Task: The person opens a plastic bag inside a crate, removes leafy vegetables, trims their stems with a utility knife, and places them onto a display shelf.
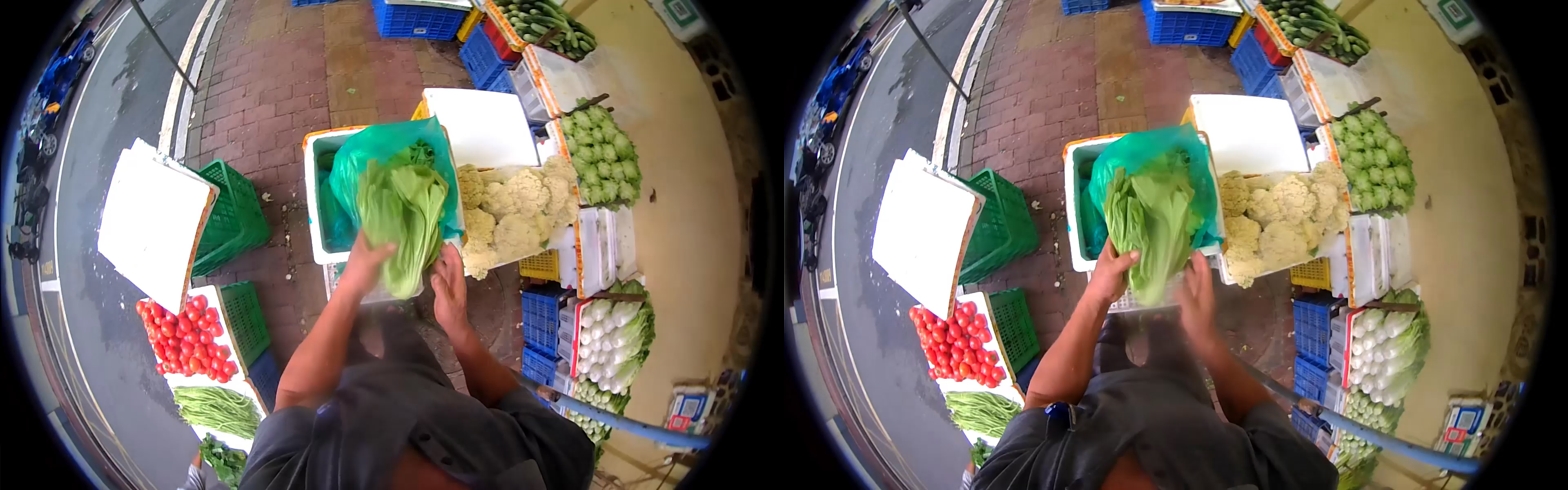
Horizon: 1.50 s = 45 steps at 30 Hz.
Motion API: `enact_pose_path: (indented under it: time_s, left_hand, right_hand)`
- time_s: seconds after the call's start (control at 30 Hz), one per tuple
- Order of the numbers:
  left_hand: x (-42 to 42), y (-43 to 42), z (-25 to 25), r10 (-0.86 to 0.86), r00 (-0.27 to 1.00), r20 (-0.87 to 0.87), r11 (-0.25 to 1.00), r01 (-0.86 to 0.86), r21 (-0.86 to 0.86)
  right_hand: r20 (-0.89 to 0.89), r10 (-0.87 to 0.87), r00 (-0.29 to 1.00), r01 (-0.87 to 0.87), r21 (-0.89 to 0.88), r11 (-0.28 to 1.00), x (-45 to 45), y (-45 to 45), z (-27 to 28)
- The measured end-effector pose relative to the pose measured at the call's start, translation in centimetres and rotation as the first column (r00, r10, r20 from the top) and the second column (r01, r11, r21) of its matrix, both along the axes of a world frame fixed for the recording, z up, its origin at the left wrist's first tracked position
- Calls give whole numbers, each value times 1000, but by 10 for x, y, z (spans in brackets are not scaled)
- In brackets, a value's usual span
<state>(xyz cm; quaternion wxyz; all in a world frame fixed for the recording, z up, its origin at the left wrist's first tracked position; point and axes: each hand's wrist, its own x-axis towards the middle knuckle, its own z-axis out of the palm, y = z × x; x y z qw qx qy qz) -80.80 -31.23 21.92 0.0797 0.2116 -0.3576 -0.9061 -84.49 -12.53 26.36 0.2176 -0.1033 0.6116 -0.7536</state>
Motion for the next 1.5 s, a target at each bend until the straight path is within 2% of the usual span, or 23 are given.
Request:
enact_pose_path:
  time_s: [0.07, 0.17, 0.2, 0.3, 0.33, 0.37, 0.43, 0.53, 0.57, 0.63, 0.7, 0.83, 0.9, 0.97, 1.03, 1.1, 1.13, 1.23, 1.3, 1.33, 1.43, 1.47, 1.5]
  left_hand:
    - [6, 8, 19, -62, 997, 52, 986, 69, -152]
    - [24, 31, 44, -105, 994, 1, 955, 102, -279]
    - [29, 34, 44, -133, 991, -34, 952, 118, -281]
    - [44, 32, 44, -274, 961, 30, 914, 270, -302]
    - [47, 28, 40, -346, 932, 107, 834, 358, -420]
    - [51, 24, 38, -455, 877, 155, 797, 479, -367]
    - [54, 22, 39, -427, 886, 181, 849, 462, -256]
    - [57, 10, 21, -396, 899, 187, 857, 435, -277]
    - [58, 5, -1, -303, 926, 227, 882, 362, -300]
    - [63, -7, -54, -108, 948, 298, 909, 216, -358]
    - [68, -26, -60, 9, 901, 433, 929, 152, -337]
    - [85, -41, -99, 242, 878, 414, 811, 51, -583]
    - [88, -52, -121, 345, 832, 433, 767, 16, -642]
    - [92, -60, -142, 452, 792, 410, 688, -18, -725]
    - [86, -67, -166, 512, 764, 392, 586, 23, -810]
    - [76, -67, -177, 510, 729, 456, 653, 17, -758]
    - [75, -69, -184, 491, 727, 480, 603, 114, -789]
    - [71, -75, -201, 481, 692, 538, 435, 344, -832]
    - [69, -88, -222, 437, 670, 600, 473, 397, -787]
    - [67, -91, -226, 407, 649, 643, 516, 417, -748]
    - [61, -86, -238, 360, 620, 697, 589, 429, -685]
    - [62, -85, -240, 377, 631, 678, 579, 410, -705]
    - [60, -88, -240, 396, 647, 652, 564, 390, -728]
  right_hand:
    - [148, 25, 989, -11, -97, 995, -9, -4, 2]
    - [172, 0, 985, -8, 49, 999, 2, 6, -25]
    - [134, -11, 991, 12, -6, 1000, 8, 8, -28]
    - [365, -75, 928, 99, -50, 994, 21, 21, -40]
    - [391, -56, 919, 97, -86, 992, 24, 25, -41]
    - [481, -31, 876, 133, -179, 975, 31, 34, -49]
    - [622, 47, 781, 222, -348, 911, 38, 49, -62]
    - [694, -28, 719, 322, -297, 899, 36, 47, -65]
    - [710, -34, 704, 344, -299, 890, 30, 44, -66]
    - [600, -111, 792, 293, -213, 932, 2, 37, -81]
    - [561, -172, 810, 287, -124, 950, -34, 17, -82]
    - [287, -72, 955, 99, -80, 992, -116, -21, -109]
    - [9, 21, 1000, -22, 245, 969, -157, -34, -143]
    - [26, 133, 991, -129, 493, 860, -180, -50, -163]
    - [-185, 216, 959, -10, 736, 676, -183, -60, -176]
    - [-202, 326, 924, -20, 824, 567, -166, -61, -129]
    - [-208, 384, 900, -18, 861, 509, -155, -57, -114]
    - [-540, 181, 822, 388, 764, 515, -130, -7, -109]
    - [-603, 65, 795, 533, 745, 401, -144, 36, -145]
    - [-592, 21, 806, 556, 767, 320, -151, 48, -164]
    - [-296, 131, 946, 238, 910, 339, -167, 70, -203]
    - [-404, 116, 907, 343, 871, 351, -168, 73, -219]
    - [-392, 106, 914, 343, 884, 319, -175, 74, -233]
